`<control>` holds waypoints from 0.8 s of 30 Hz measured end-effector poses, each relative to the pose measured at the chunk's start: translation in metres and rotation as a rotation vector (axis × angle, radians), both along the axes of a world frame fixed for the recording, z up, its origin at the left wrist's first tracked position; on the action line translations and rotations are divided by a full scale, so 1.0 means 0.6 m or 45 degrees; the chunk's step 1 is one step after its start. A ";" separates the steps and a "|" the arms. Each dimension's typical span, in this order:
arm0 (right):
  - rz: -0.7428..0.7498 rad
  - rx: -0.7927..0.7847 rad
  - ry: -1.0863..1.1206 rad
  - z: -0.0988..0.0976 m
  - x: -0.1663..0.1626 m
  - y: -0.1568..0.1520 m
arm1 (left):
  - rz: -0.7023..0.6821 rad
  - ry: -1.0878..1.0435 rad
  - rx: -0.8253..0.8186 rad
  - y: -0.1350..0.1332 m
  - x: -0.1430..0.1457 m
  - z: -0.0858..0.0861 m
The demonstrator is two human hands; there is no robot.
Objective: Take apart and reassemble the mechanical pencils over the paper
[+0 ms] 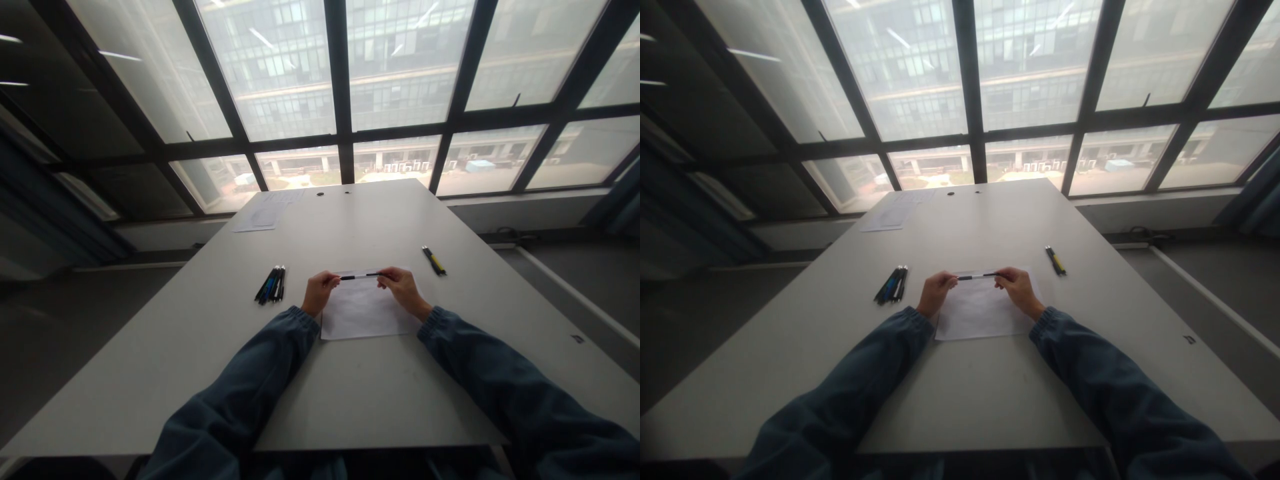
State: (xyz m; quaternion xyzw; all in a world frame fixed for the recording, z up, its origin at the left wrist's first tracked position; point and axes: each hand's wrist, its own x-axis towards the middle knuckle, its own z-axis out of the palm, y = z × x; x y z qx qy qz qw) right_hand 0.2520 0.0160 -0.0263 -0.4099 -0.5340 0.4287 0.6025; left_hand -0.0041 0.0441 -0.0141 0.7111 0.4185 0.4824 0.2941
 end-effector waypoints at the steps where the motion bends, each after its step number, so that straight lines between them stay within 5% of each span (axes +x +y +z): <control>1: 0.000 0.000 0.007 0.001 -0.001 0.000 | 0.003 0.009 0.003 0.000 0.000 0.000; 11: -0.009 -0.025 -0.101 0.014 -0.004 -0.008 | 0.004 0.009 0.038 0.002 0.003 0.001; 24: -0.003 -0.105 0.174 0.001 -0.001 -0.001 | 0.008 0.062 0.104 -0.004 0.004 0.003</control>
